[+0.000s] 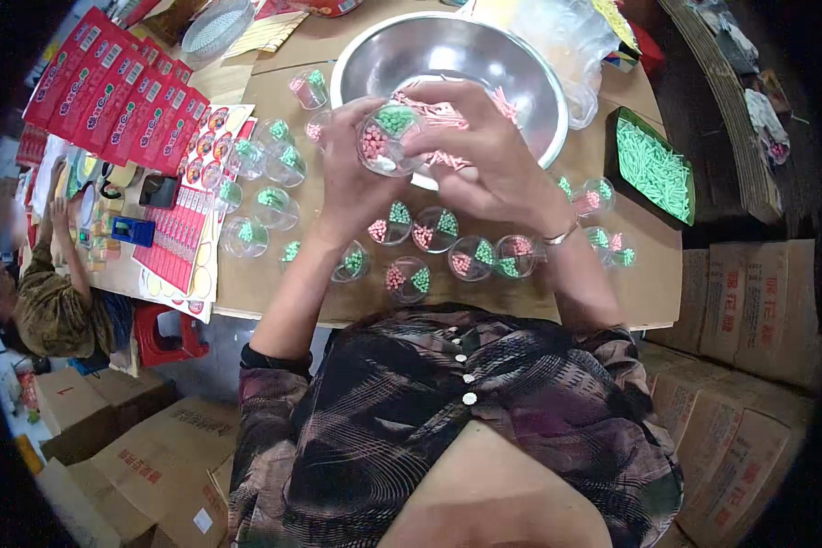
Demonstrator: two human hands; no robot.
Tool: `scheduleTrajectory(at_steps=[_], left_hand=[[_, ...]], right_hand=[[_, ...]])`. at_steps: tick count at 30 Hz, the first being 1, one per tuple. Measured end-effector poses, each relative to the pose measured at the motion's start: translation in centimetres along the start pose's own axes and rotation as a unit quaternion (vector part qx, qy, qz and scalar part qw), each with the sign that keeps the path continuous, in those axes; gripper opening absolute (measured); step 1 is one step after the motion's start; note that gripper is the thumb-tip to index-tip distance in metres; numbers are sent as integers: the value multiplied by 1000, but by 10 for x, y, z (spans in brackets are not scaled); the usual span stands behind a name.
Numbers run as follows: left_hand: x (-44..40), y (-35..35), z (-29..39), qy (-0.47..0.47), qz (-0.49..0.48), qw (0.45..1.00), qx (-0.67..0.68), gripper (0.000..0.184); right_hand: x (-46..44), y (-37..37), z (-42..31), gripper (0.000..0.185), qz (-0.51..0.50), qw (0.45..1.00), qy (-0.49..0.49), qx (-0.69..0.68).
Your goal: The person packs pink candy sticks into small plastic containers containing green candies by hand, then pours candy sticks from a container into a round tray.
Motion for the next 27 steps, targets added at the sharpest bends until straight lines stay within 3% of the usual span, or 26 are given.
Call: scheduleTrajectory(at_steps=[2,3,7,10,12,14,17,18,22,25,27], left_hand=[[0,5,3,-8,1,1000,8,74],[0,9,5,-7,-1,1000,12,74],[6,11,2,-28,-8,997,75,77],[27,-26,-10,-95,49,994,-4,74],[39,-47,-15,-150,95,983,-57,71],[76,-98,-20,-190,149,951,-195,74],[151,-153,-37,-326,252,892,-186,71],[168,-163,-38,-293,265,899,-188,69],[216,-158,-53,-440,197,851,-209,74],[214,-151,-51,-422,166,861,-231,75],[185,-146,-21,-350,162,847,-365,76]], right_hand=[[0,3,-20,8,-27,982,-124,143],[3,2,-19,8,-26,981,-121,146],[10,0,-8,17,-22,995,-86,53],[15,-10,5,18,-10,994,-57,-93],[21,-23,27,11,51,991,63,-105],[28,-30,52,5,82,989,116,-32],[51,-28,100,7,52,981,159,98],[57,-25,113,8,37,974,200,97],[64,-10,131,12,-18,948,301,106],[66,-10,127,15,-15,955,263,134],[71,-18,127,16,7,959,240,150]])
Point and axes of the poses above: each hand's wrist, its own x-axis away from the middle knuckle, its own y-axis out of the palm, z = x × y, the point moved 3 cm from there along -x, towards the middle knuckle, and after that the axes turned 4 degrees about z, right-handed, at the moved point
